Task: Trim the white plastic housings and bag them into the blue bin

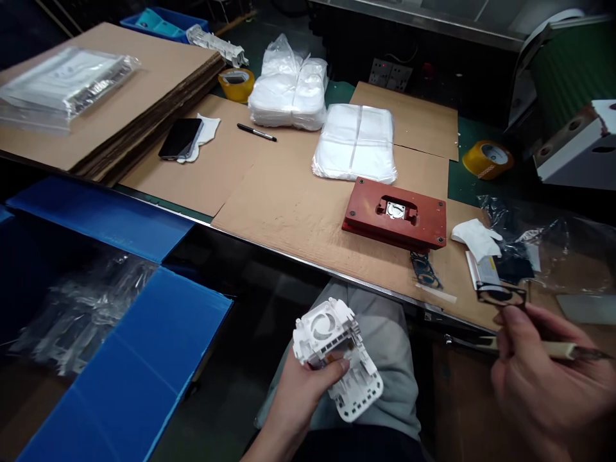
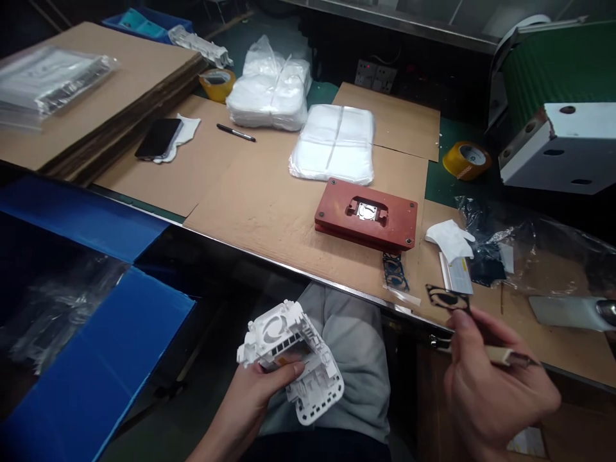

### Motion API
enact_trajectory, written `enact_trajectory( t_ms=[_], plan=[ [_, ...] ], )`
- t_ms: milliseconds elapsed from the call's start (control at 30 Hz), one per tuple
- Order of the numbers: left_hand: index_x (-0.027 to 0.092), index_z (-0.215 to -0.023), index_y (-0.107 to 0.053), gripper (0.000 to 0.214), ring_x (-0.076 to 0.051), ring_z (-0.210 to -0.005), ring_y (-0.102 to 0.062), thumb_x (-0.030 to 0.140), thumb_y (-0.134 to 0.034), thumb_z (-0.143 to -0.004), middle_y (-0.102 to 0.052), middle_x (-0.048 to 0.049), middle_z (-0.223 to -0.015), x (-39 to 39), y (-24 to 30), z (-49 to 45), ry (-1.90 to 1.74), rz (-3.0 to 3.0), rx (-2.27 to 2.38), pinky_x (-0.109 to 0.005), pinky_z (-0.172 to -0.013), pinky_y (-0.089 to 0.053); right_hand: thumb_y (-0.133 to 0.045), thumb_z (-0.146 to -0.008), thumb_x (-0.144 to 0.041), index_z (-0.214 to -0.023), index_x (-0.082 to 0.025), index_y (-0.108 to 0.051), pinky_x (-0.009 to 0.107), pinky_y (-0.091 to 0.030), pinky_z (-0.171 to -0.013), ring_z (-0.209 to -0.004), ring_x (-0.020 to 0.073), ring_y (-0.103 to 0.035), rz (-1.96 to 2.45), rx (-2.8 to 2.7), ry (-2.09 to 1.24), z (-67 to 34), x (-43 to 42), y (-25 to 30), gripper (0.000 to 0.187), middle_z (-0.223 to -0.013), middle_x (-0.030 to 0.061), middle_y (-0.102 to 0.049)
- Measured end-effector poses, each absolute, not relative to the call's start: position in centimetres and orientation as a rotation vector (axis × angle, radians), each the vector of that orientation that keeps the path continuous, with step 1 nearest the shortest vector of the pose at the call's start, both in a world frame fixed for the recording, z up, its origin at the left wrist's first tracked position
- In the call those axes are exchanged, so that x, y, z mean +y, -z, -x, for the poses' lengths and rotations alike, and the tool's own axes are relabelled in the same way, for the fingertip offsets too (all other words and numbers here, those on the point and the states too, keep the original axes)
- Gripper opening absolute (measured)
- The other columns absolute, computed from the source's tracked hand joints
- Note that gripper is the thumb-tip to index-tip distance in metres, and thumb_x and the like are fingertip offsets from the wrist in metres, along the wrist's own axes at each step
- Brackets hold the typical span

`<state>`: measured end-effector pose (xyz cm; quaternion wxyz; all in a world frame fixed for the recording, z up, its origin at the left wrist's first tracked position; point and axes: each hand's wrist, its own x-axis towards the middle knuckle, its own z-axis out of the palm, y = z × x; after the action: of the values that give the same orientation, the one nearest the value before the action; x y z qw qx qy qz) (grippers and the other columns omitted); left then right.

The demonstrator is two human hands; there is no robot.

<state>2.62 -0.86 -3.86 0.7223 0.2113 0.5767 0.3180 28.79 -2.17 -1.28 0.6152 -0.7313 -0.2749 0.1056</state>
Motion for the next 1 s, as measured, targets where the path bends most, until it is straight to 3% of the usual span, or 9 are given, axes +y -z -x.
enact_trajectory(
  t_ms=[67, 133, 300, 500, 1000],
  plan=[
    [0.02, -0.112, -0.06, 0.054, -0.028, -0.096, -0.068, 0.034, -0.085, -0.065, -0.074, -0.0059, -0.099, -0.6, 4.1, -2.6, -0.767, -0.594, 1.331, -0.037, -0.086, -0.053, -0.088, -0.068, -0.032, -0.098, -0.023, -0.077, 0.025, -0.054, -0.059, -0.073, 0.0154, -0.064, 1.648, -0.383, -0.47, -26.2, -2.8, 0.9, 0.034, -0.088, 0.0044, -0.069],
    [0.021, -0.105, -0.058, 0.045, -0.026, -0.092, -0.067, 0.038, -0.082, -0.07, -0.072, -0.0047, -0.098, -0.2, 3.9, -2.5, -0.78, -0.771, 1.349, -0.034, -0.081, -0.053, -0.09, -0.066, -0.031, -0.104, -0.021, -0.076, 0.018, -0.052, -0.056, -0.069, 0.0113, -0.063, 1.617, -0.32, -0.804, -23.6, -3.4, 0.8, 0.042, -0.084, 0.0029, -0.069],
    [0.023, -0.094, -0.048, 0.032, -0.02, -0.084, -0.061, 0.029, -0.073, -0.075, -0.066, -0.0037, -0.098, 0.7, 3.1, -2.2, -0.775, -1.091, 1.323, -0.028, -0.074, -0.047, -0.085, -0.074, -0.03, -0.114, -0.024, -0.067, 0.016, -0.046, -0.048, -0.058, 0.0093, -0.056, 1.486, -0.379, -1.264, -18.9, -4.6, 0.6, 0.044, -0.075, -0.0002, -0.066],
    [0.024, -0.085, -0.043, 0.031, -0.022, -0.093, -0.062, 0.024, -0.071, -0.073, -0.065, -0.0054, -0.111, 0.1, 3.1, -2.7, -0.779, -1.109, 1.433, -0.028, -0.077, -0.045, -0.083, -0.077, -0.031, -0.114, -0.024, -0.062, 0.017, -0.043, -0.05, -0.055, 0.0083, -0.051, 1.419, -0.404, -1.356, -16.9, -4.4, 0.8, 0.043, -0.07, -0.002, -0.063],
    [0.025, -0.084, -0.039, 0.037, -0.02, -0.091, -0.061, 0.023, -0.074, -0.072, -0.063, -0.0031, -0.11, -0.2, 3.1, -2.7, -0.771, -1.128, 1.437, -0.028, -0.079, -0.045, -0.083, -0.078, -0.031, -0.117, -0.024, -0.063, 0.017, -0.048, -0.057, -0.062, 0.0095, -0.056, 1.438, -0.396, -1.371, -16.5, -4.1, 1.3, 0.045, -0.071, -0.0035, -0.062]
  ],
)
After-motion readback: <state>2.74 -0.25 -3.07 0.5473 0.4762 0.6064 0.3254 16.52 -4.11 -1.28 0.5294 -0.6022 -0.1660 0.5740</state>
